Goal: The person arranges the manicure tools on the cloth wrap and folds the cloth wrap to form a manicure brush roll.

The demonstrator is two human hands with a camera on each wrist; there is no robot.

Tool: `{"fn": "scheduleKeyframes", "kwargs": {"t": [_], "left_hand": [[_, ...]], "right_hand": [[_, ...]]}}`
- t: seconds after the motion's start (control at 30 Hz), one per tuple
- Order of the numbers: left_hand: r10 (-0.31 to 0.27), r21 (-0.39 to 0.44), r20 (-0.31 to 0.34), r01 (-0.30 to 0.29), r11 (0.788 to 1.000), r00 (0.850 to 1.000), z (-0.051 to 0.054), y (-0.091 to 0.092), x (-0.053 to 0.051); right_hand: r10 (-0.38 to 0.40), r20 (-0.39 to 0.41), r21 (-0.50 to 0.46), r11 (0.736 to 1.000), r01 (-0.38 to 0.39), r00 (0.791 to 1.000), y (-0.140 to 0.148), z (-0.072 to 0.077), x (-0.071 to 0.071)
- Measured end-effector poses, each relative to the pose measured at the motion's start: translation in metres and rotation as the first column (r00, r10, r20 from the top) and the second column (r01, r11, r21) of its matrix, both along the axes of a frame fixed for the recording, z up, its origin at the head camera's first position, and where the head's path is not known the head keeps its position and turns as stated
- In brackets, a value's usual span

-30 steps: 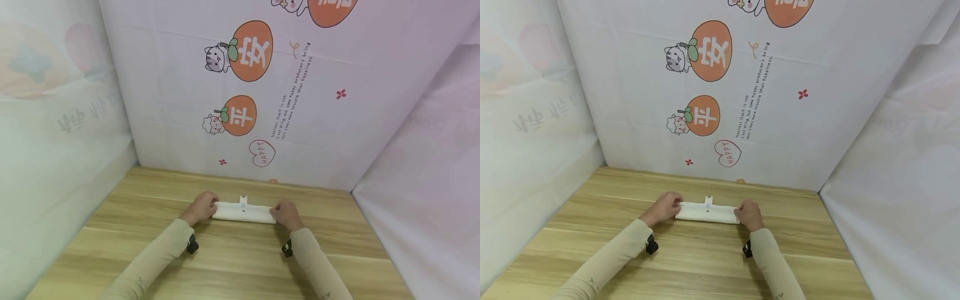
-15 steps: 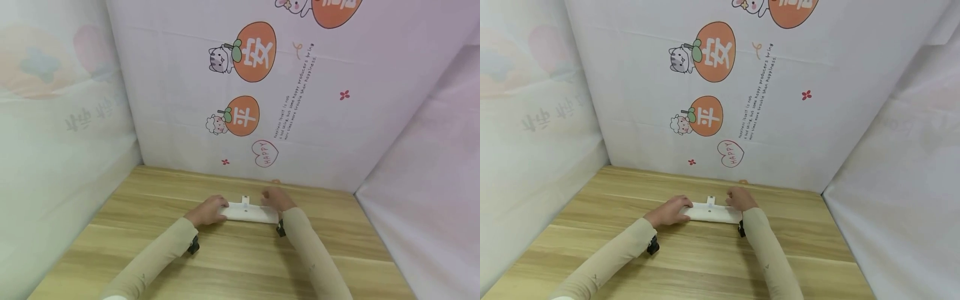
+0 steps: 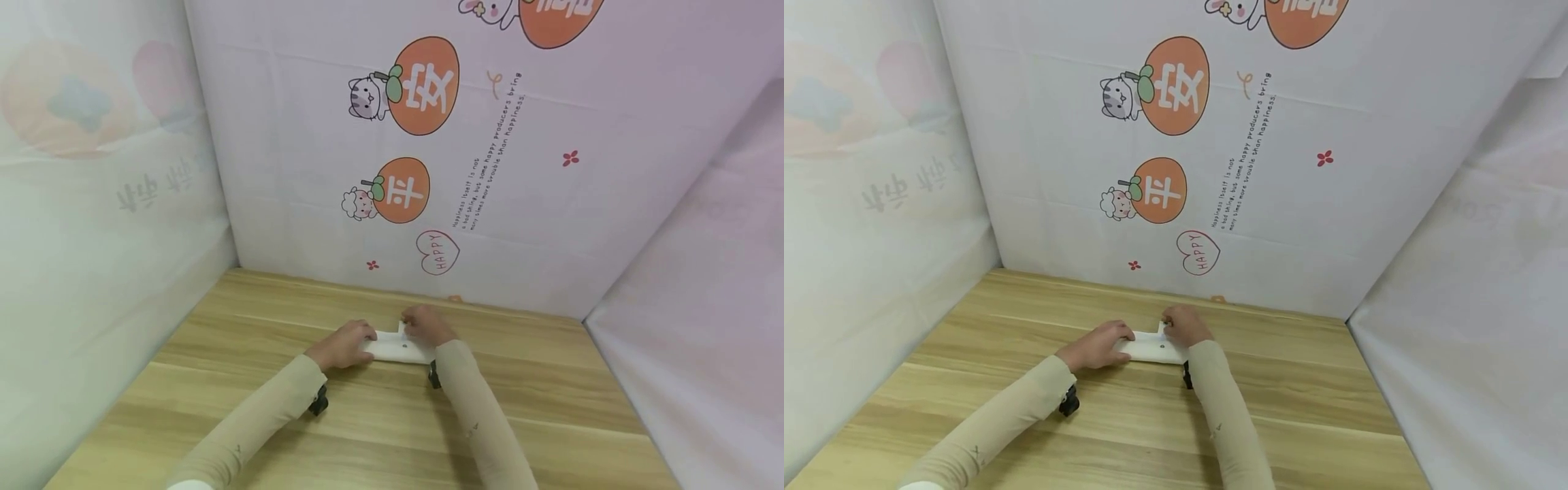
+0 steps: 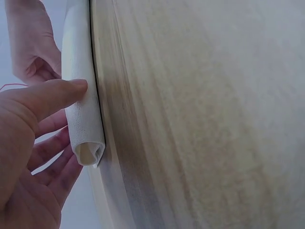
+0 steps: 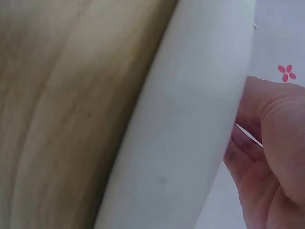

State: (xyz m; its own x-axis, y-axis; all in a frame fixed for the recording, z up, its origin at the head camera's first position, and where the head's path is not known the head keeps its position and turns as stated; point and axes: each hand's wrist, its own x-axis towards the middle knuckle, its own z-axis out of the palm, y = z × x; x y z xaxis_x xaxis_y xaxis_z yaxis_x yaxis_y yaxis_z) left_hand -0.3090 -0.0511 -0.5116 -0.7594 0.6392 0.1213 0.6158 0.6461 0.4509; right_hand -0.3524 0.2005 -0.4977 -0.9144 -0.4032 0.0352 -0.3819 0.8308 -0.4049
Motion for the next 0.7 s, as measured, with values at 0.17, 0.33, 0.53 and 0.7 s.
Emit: {"fn": "scheduleKeyframes", "kwargs": {"t": [0.17,0.33,0.53,0.7], "left_hand": [[-0.003,0.000,-0.004,0.003,1.000,1.000,0.000,-0.001,0.000],[0.003,0.001,0.016,-0.003,1.000,1.000,-0.001,-0.001,0.002],[-0.005,0.003,0.008,0.005,1.000,1.000,0.000,-0.001,0.002],[-0.005,-0.001,0.028,0.005,1.000,1.000,0.001,-0.002,0.003]], "right_hand": [[-0.020,0.008,0.001,1.000,0.020,1.000,-0.004,0.002,0.003],[-0.022,0.014,-0.047,0.999,0.023,1.000,0.000,0.008,0.003],[0.057,-0.060,-0.038,0.997,-0.059,0.997,0.003,0.021,0.003],[0.098,-0.082,-0.016,0.995,-0.099,0.992,0.003,0.033,0.010]]}}
